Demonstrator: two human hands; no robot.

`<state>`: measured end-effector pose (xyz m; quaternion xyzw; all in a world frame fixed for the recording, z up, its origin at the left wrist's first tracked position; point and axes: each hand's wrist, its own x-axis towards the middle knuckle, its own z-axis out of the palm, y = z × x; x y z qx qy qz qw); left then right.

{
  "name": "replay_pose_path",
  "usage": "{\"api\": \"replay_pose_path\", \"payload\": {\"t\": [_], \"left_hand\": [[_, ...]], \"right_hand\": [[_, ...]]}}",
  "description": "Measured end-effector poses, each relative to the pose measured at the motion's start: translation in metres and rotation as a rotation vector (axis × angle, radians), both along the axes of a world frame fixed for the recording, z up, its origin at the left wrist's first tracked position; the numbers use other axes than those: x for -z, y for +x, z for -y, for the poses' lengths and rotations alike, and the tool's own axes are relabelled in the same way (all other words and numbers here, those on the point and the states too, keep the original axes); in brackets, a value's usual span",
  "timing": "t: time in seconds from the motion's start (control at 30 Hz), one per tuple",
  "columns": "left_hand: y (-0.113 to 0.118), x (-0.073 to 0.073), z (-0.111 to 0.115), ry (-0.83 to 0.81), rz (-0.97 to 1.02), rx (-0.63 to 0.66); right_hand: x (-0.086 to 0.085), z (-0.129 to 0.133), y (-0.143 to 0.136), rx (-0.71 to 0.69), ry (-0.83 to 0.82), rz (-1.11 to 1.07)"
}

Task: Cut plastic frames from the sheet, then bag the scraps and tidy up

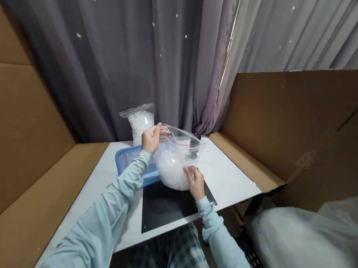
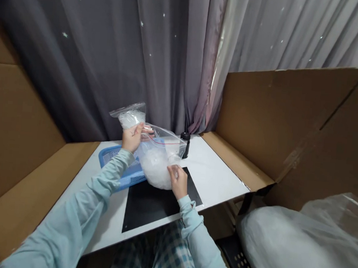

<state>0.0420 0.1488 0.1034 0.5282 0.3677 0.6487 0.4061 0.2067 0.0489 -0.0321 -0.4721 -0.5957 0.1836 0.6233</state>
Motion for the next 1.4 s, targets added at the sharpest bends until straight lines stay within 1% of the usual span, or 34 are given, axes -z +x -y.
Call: {"api": "replay_pose_path", "payload": {"t": [0.1,0.17,0.23,0.27,0.33,0.43,0.5,0.57,0.63,0.7,0.73,0.83,0.9,1.0,1.13,1.2,1.27,1.33,1.4], "left_hand": [[-0.009,-0.034,0.016,0.048,-0.051,0.004],[-0.015,-0.054,0.027,0.12,-0.125,-0.027],[-0.019,-0.064,0.033,0.185,-0.215,-0.054],[-0.021,-0.064,0.035,0.194,-0.25,-0.057],[-0.025,-0.058,0.034,0.16,-0.285,-0.045],[-0.031,-0.036,0.03,0.041,-0.283,0.009],[-0.038,-0.022,0.031,-0.013,-0.27,0.047],[-0.047,-0.01,0.039,-0.008,-0.243,0.098],[-0.06,-0.001,0.05,0.031,-0.2,0.155],[-0.073,0.009,0.061,0.062,-0.16,0.172],[-0.08,0.013,0.066,0.066,-0.15,0.152],[-0.096,0.028,0.074,0.064,-0.137,0.071],[-0.105,0.039,0.076,0.063,-0.126,0.046],[-0.114,0.058,0.08,0.052,-0.084,0.032],[-0.123,0.082,0.089,0.015,0.034,-0.024],[-0.125,0.085,0.09,0.031,0.047,-0.08],[-0.125,0.078,0.086,0.048,0.046,-0.133],[-0.123,0.061,0.079,0.07,0.035,-0.179],[-0.12,0.037,0.074,0.114,0.035,-0.218]], "right_hand": [[-0.024,-0.002,0.008,0.041,0.076,-0.086],[-0.04,0.003,0.009,0.049,0.116,-0.145],[-0.051,0.009,0.006,0.043,0.137,-0.205],[-0.053,0.011,0.004,0.035,0.139,-0.234],[-0.051,0.014,0.0,0.014,0.126,-0.289],[-0.039,0.016,-0.004,-0.027,0.081,-0.357],[-0.031,0.017,-0.005,-0.059,0.056,-0.395],[-0.028,0.017,-0.002,-0.1,0.046,-0.427],[-0.03,0.016,0.003,-0.154,0.044,-0.455],[-0.037,0.015,0.011,-0.216,0.043,-0.477],[-0.042,0.014,0.015,-0.246,0.041,-0.486],[-0.064,0.008,0.027,-0.353,0.025,-0.492],[-0.079,0.003,0.032,-0.433,0.004,-0.432],[-0.098,-0.001,0.033,-0.501,-0.023,-0.291],[-0.111,0.0,0.023,-0.538,-0.044,-0.195],[-0.116,-0.001,0.018,-0.555,-0.049,-0.15],[-0.124,-0.005,0.015,-0.551,-0.028,-0.121],[-0.133,-0.011,0.017,-0.499,0.032,-0.134],[-0.141,-0.016,0.021,-0.411,0.108,-0.18]]}}
